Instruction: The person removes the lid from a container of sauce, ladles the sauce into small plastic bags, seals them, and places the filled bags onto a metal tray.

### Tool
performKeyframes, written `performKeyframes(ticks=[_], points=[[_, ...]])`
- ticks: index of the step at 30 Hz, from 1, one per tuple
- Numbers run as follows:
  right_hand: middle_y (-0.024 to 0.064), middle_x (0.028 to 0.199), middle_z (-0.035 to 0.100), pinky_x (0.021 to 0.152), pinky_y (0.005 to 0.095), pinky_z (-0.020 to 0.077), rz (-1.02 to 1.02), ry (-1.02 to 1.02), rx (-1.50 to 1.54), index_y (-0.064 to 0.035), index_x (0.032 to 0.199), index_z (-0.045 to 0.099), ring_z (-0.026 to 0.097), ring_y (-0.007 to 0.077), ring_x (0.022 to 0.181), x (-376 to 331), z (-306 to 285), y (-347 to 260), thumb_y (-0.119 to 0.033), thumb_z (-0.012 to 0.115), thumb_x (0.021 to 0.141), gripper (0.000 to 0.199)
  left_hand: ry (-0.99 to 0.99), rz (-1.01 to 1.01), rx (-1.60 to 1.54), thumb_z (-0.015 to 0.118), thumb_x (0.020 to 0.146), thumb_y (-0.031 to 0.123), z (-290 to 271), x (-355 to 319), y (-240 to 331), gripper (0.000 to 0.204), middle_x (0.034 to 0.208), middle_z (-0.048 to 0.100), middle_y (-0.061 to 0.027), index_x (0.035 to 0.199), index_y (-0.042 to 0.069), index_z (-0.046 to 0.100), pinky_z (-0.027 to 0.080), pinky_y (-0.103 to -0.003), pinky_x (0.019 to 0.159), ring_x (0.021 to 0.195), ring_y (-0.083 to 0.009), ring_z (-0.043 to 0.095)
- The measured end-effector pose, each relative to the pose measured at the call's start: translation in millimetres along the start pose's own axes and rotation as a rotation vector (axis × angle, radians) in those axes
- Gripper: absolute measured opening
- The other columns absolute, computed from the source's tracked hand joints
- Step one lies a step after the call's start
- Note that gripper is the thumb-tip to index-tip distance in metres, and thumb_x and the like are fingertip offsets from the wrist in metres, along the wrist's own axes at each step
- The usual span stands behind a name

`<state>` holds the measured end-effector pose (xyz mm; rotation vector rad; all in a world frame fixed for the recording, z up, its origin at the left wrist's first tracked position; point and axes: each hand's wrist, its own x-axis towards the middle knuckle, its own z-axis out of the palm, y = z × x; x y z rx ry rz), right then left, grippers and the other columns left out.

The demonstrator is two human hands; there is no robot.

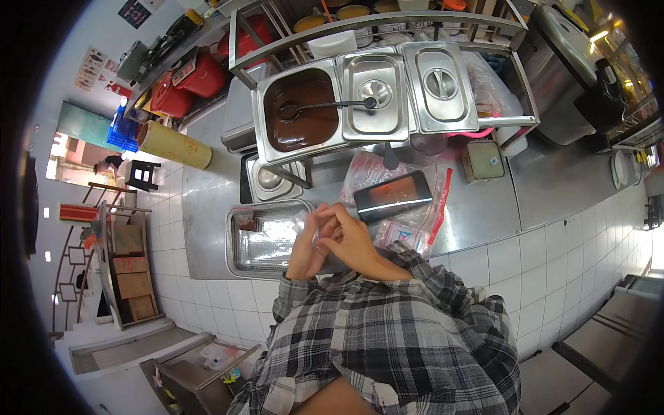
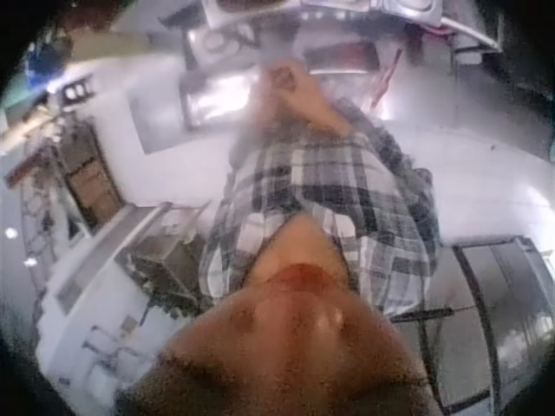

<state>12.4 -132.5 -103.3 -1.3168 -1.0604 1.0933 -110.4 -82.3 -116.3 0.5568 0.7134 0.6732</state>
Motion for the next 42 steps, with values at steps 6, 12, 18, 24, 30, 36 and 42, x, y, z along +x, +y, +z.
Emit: performKeyframes(ticks=[6,12,18,24,30,36,42], points=[[0.0069,0.085,0.058,0.067,0.0224,0.0479,0.028,0.097,0.206,-0.0053,0.112,0.051,0.059,0.0092,0.075,6,-2,20,0.006,0.066,0.079,0.038,0.155,0.034,0.152,0.052,0.097,0.034,-16,-3,-2,0.043,0.105,0.060,-0.0089,0.122,-0.001,0.051,0.057,-0.028,0.075,0.093,-0.0167,0.061],[0.0095,0.090,0.056,0.070,0.0267,0.0474,-0.239,0.388,0.022,-0.0036,0.111,0.055,0.058,0.0160,0.078,3,-7,4,0.003,0.063,0.079,0.034,0.531,0.282,0.369,0.053,0.096,0.039,-28,-12,17,0.035,0.063,0.037,0.0083,0.095,0.004,0.056,0.023,-0.020,0.043,0.050,-0.0026,0.029],[0.0117,0.097,0.055,0.071,0.0323,0.0466,-0.483,-0.019,-0.273,-0.0060,0.122,0.053,0.056,0.0271,0.084,-5,6,-1,-0.001,0.064,0.078,0.046,0.274,0.199,0.462,0.055,0.097,0.029,-7,-10,8,0.031,0.069,0.057,0.0023,0.101,-0.001,0.065,0.031,-0.020,0.049,0.056,-0.0038,0.044],[0.0121,0.106,0.058,0.084,0.0327,0.0465,-0.192,0.128,-0.219,-0.0053,0.129,0.046,0.058,0.0200,0.099,4,-20,-5,-0.002,0.068,0.081,0.053,-0.129,-0.066,0.839,0.054,0.097,0.025,-29,-23,30,0.027,0.085,0.065,-0.0020,0.095,-0.001,0.065,0.044,-0.024,0.067,0.073,-0.0074,0.053],[0.0099,0.095,0.065,0.081,0.0271,0.0502,0.172,-0.352,0.349,-0.0025,0.118,0.053,0.062,0.0145,0.091,9,-36,20,-0.004,0.066,0.086,0.035,-0.172,-0.102,0.774,0.052,0.098,0.026,-24,-27,33,0.028,0.077,0.064,-0.0014,0.094,0.002,0.066,0.038,-0.020,0.059,0.064,-0.0050,0.050],[0.0091,0.090,0.066,0.064,0.0250,0.0549,0.362,-0.319,0.246,-0.0005,0.107,0.057,0.064,0.0138,0.080,9,-34,25,-0.002,0.070,0.082,0.028,-0.097,-0.147,0.983,0.051,0.097,0.027,-38,-32,45,0.029,0.072,0.066,-0.0018,0.097,0.003,0.068,0.034,-0.020,0.051,0.055,-0.0032,0.043],[0.0052,0.077,0.066,0.066,0.0246,0.0487,0.171,-0.279,0.075,-0.0041,0.099,0.058,0.063,0.0095,0.075,7,-22,19,-0.002,0.072,0.074,0.028,-0.091,-0.172,1.039,0.046,0.099,0.029,-56,-46,46,0.032,0.079,0.070,-0.0072,0.112,0.005,0.062,0.037,-0.020,0.048,0.054,-0.0045,0.048]])
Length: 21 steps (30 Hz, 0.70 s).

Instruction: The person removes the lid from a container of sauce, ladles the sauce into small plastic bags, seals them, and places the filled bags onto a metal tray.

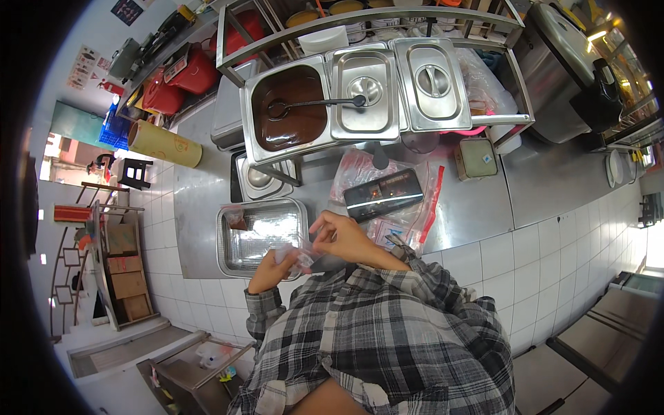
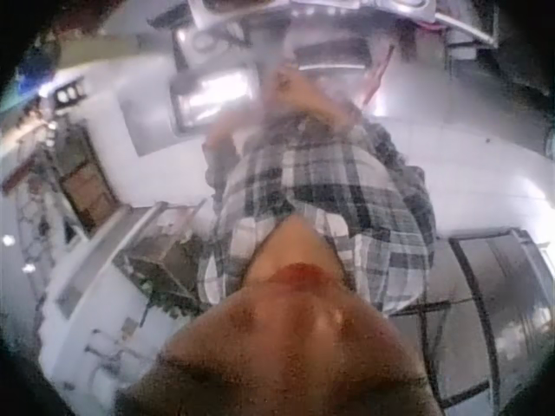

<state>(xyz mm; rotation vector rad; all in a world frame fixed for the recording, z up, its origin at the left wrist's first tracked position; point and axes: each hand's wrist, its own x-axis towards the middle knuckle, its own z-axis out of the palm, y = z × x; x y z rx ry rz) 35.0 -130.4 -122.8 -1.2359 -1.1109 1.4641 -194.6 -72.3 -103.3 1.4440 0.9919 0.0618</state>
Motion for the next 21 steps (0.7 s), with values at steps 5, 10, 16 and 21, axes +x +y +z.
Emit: performKeyframes(ticks=[5,10,16,21], points=[[-0.0001,0.067,0.060,0.059,0.0232,0.0421,-0.020,0.089,0.081,-0.0063,0.100,0.057,0.052,0.0067,0.060,-1,5,8,-0.004,0.073,0.073,0.031,0.633,0.187,-0.336,0.037,0.101,0.030,8,-3,-3,0.041,0.095,0.069,-0.0157,0.137,0.008,0.038,0.043,-0.021,0.047,0.052,-0.0087,0.056],[0.0004,0.068,0.060,0.056,0.0240,0.0392,-0.023,0.201,-0.010,-0.0079,0.102,0.055,0.049,0.0069,0.059,-1,12,0,-0.007,0.075,0.072,0.036,0.726,0.180,-0.266,0.054,0.095,0.014,18,-6,0,0.016,0.087,0.062,-0.0080,0.109,0.007,0.054,0.041,-0.021,0.046,0.052,-0.0077,0.054],[0.0013,0.068,0.060,0.056,0.0250,0.0390,-0.122,0.172,-0.070,-0.0100,0.109,0.051,0.049,0.0088,0.059,-4,24,-2,-0.009,0.073,0.075,0.040,0.603,0.310,-0.134,0.072,0.084,0.019,57,17,-3,0.017,0.073,0.062,-0.0008,0.084,0.003,0.066,0.038,-0.021,0.050,0.057,-0.0054,0.051],[0.0015,0.070,0.058,0.056,0.0257,0.0388,-0.127,0.139,-0.024,-0.0094,0.113,0.049,0.046,0.0090,0.059,-4,22,3,-0.003,0.068,0.079,0.039,0.497,-0.017,-0.425,0.071,0.085,0.020,51,11,10,0.021,0.068,0.059,0.0033,0.090,0.000,0.068,0.035,-0.020,0.050,0.057,-0.0031,0.048]])
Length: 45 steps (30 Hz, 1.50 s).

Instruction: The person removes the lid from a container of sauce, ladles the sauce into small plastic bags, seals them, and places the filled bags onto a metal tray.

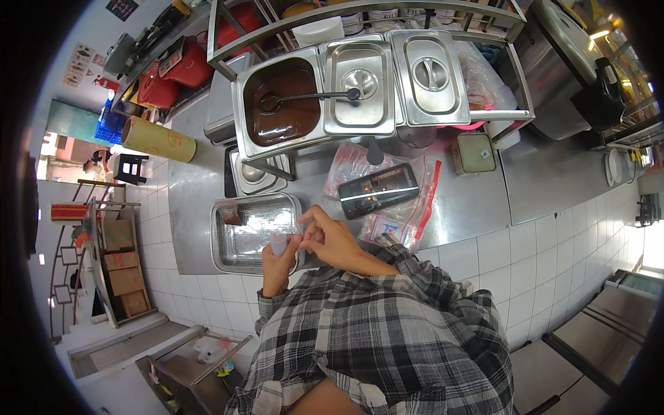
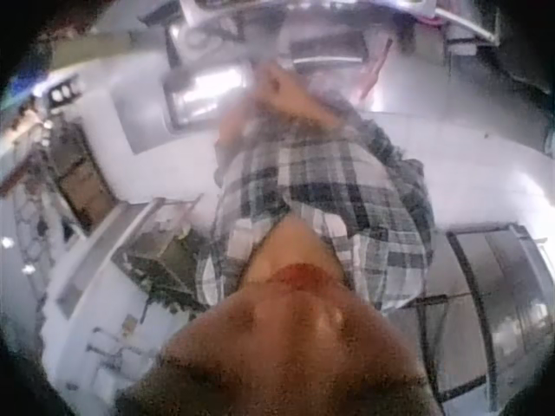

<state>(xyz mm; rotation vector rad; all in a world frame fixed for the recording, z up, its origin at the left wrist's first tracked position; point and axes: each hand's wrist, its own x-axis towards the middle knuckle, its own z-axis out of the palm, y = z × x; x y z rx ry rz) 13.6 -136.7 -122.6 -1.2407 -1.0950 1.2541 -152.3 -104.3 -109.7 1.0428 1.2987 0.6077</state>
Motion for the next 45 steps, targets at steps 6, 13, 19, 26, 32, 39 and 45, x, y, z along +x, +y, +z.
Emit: performKeyframes(ticks=[6,13,19,26,32,39,45], points=[[0.0054,0.077,0.054,0.060,0.0305,0.0423,0.014,-0.078,0.083,-0.0084,0.112,0.051,0.052,0.0157,0.064,0,6,-6,0.002,0.057,0.084,0.031,0.028,0.067,0.022,0.068,0.087,0.017,8,-1,-4,0.017,0.063,0.053,0.0044,0.086,0.000,0.065,0.034,-0.021,0.049,0.056,-0.0034,0.046],[0.0127,0.094,0.052,0.075,0.0390,0.0458,-0.437,0.126,-0.570,-0.0087,0.114,0.056,0.050,0.0305,0.092,1,3,-8,0.003,0.059,0.074,0.041,0.279,0.312,0.342,0.069,0.080,0.011,31,-8,9,0.012,0.063,0.056,-0.0001,0.082,0.001,0.063,0.042,-0.027,0.053,0.061,-0.0073,0.051],[0.0097,0.088,0.059,0.078,0.0359,0.0491,-0.508,0.098,-0.557,-0.0107,0.121,0.055,0.052,0.0271,0.096,2,0,-5,0.004,0.060,0.073,0.051,0.357,0.310,0.427,0.064,0.077,0.013,30,0,25,0.016,0.061,0.055,-0.0068,0.075,-0.002,0.058,0.041,-0.030,0.053,0.059,-0.0111,0.050],[0.0099,0.084,0.069,0.073,0.0400,0.0530,-0.060,0.074,0.045,-0.0114,0.125,0.048,0.066,0.0304,0.093,3,3,-29,0.004,0.064,0.076,0.054,0.136,0.294,0.395,0.060,0.079,0.014,16,8,24,0.017,0.061,0.058,-0.0101,0.078,-0.003,0.062,0.043,-0.032,0.052,0.055,-0.0143,0.053],[0.0173,0.085,0.067,0.075,0.0412,0.0539,-0.162,-0.150,-0.440,-0.0172,0.137,0.035,0.067,0.0354,0.085,6,-5,-8,0.002,0.066,0.075,0.072,0.015,0.328,0.449,0.062,0.079,0.013,11,12,24,0.017,0.064,0.062,-0.0113,0.087,-0.001,0.065,0.045,-0.030,0.054,0.059,-0.0144,0.059],[0.0136,0.092,0.064,0.078,0.0374,0.0522,-0.320,-0.017,-0.407,-0.0213,0.144,0.031,0.063,0.0297,0.096,7,-12,-31,0.004,0.068,0.068,0.089,-0.211,0.520,0.617,0.081,0.070,0.025,-1,5,48,0.061,0.083,0.068,-0.0142,0.124,0.011,0.054,0.053,-0.035,0.066,0.075,-0.0294,0.068],[0.0142,0.093,0.062,0.085,0.0382,0.0498,-0.355,-0.014,-0.467,-0.0188,0.145,0.031,0.059,0.0281,0.101,5,-10,-34,0.003,0.068,0.068,0.088,-0.209,0.656,0.799,0.084,0.063,0.021,-6,7,53,0.066,0.099,0.067,-0.0159,0.121,0.008,0.057,0.053,-0.038,0.075,0.088,-0.0329,0.066]])
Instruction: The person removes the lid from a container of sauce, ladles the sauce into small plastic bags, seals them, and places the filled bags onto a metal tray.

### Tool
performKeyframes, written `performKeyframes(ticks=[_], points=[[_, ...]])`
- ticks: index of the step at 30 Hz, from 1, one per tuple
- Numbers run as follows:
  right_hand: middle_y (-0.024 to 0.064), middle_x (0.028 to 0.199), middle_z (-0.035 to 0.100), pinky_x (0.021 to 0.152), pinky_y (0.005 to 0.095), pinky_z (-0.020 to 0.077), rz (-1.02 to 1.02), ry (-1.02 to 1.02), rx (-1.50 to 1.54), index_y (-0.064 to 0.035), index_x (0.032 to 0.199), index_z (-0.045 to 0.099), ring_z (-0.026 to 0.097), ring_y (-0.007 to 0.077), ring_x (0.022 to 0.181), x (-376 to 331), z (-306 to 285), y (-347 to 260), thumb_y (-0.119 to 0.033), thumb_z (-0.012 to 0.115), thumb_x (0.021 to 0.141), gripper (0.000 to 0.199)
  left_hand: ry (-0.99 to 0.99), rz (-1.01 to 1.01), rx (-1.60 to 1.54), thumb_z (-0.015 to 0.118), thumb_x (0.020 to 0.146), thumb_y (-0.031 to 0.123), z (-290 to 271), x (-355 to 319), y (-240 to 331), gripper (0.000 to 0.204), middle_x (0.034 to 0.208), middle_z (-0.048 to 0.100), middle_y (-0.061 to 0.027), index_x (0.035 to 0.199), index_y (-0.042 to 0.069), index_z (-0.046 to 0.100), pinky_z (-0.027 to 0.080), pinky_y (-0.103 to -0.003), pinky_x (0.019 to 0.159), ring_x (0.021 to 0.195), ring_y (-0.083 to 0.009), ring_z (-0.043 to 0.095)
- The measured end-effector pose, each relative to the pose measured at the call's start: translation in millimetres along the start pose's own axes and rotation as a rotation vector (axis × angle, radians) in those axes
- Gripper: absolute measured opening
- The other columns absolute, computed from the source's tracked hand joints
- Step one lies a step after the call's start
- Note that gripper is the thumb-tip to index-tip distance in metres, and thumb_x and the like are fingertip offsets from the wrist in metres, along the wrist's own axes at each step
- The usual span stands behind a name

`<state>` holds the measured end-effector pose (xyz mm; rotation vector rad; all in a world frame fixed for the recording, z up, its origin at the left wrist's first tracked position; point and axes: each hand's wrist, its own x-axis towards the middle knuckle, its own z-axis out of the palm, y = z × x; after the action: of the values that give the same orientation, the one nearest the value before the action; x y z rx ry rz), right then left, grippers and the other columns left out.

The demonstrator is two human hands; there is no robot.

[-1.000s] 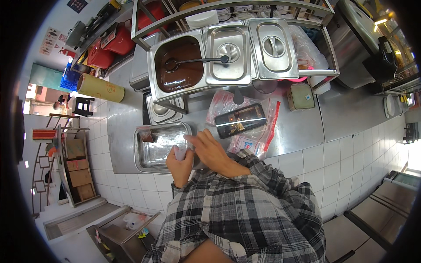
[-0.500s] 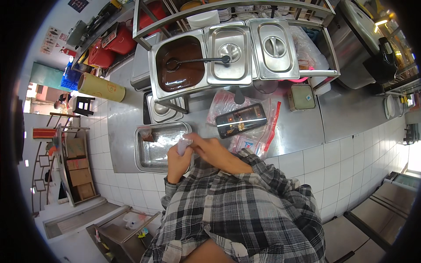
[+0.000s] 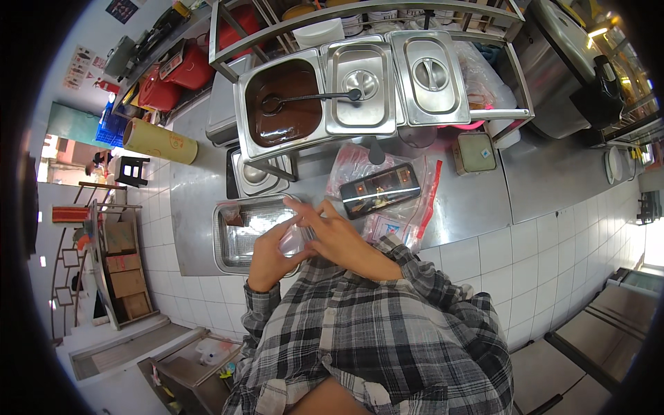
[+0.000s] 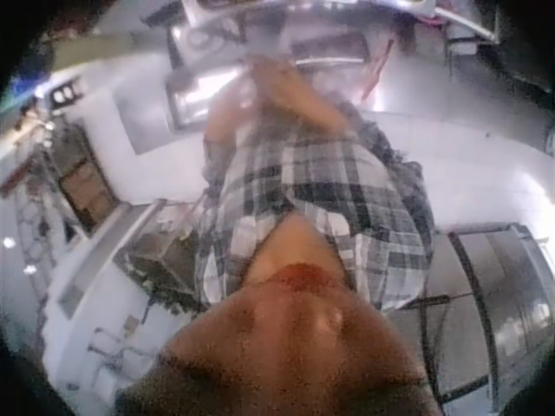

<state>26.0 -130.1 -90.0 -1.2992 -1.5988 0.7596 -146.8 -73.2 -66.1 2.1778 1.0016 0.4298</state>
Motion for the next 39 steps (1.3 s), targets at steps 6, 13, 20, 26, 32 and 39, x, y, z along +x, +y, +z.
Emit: performKeyframes(ticks=[6,13,20,26,32,39], points=[[0.0138,0.096,0.061,0.088,0.0370,0.0459,0.242,-0.095,0.218,-0.0214,0.144,0.030,0.053,0.0288,0.103,-1,-4,-1,-0.001,0.072,0.069,0.089,-0.065,0.023,-0.102,0.075,0.078,0.022,1,5,8,0.043,0.101,0.066,-0.0146,0.114,0.003,0.059,0.052,-0.036,0.075,0.088,-0.0292,0.067],[0.0141,0.130,0.046,0.096,0.0378,0.0431,0.230,-0.085,0.055,-0.0124,0.141,0.034,0.061,0.0232,0.102,-3,-5,-5,-0.003,0.075,0.068,0.084,0.082,-0.393,-0.511,0.036,0.100,0.015,-2,-4,-24,0.028,0.074,0.052,-0.0036,0.117,0.003,0.053,0.044,-0.026,0.055,0.055,-0.0093,0.047],[0.0135,0.093,0.063,0.084,0.0359,0.0450,0.141,-0.010,-0.015,-0.0225,0.145,0.029,0.052,0.0276,0.091,-6,-1,-1,-0.007,0.073,0.069,0.089,0.169,-0.155,-0.401,0.051,0.092,0.009,3,1,-17,0.035,0.093,0.055,-0.0091,0.127,0.008,0.051,0.046,-0.029,0.066,0.075,-0.0172,0.054],[0.0058,0.087,0.067,0.085,0.0361,0.0441,0.089,0.019,-0.140,-0.0216,0.145,0.031,0.050,0.0249,0.088,0,-9,-11,-0.012,0.072,0.068,0.088,-0.084,-0.002,-0.030,0.082,0.066,0.022,-3,6,12,0.067,0.103,0.060,-0.0131,0.126,0.015,0.054,0.049,-0.039,0.079,0.092,-0.0317,0.060],[0.0061,0.089,0.061,0.079,0.0362,0.0426,0.051,-0.017,-0.233,-0.0216,0.144,0.034,0.048,0.0244,0.086,-2,-13,-14,-0.012,0.071,0.070,0.083,-0.114,0.087,-0.089,0.085,0.062,0.022,-6,12,1,0.067,0.105,0.064,-0.0148,0.122,0.010,0.057,0.051,-0.038,0.079,0.093,-0.0325,0.063],[0.0001,0.092,0.067,0.075,0.0328,0.0437,-0.007,-0.026,-0.181,-0.0140,0.135,0.047,0.048,0.0221,0.081,-1,-9,-9,-0.009,0.073,0.071,0.069,-0.058,0.062,-0.151,0.085,0.062,0.022,-10,11,-1,0.060,0.096,0.064,-0.0141,0.114,0.007,0.061,0.051,-0.036,0.077,0.087,-0.0305,0.064]])
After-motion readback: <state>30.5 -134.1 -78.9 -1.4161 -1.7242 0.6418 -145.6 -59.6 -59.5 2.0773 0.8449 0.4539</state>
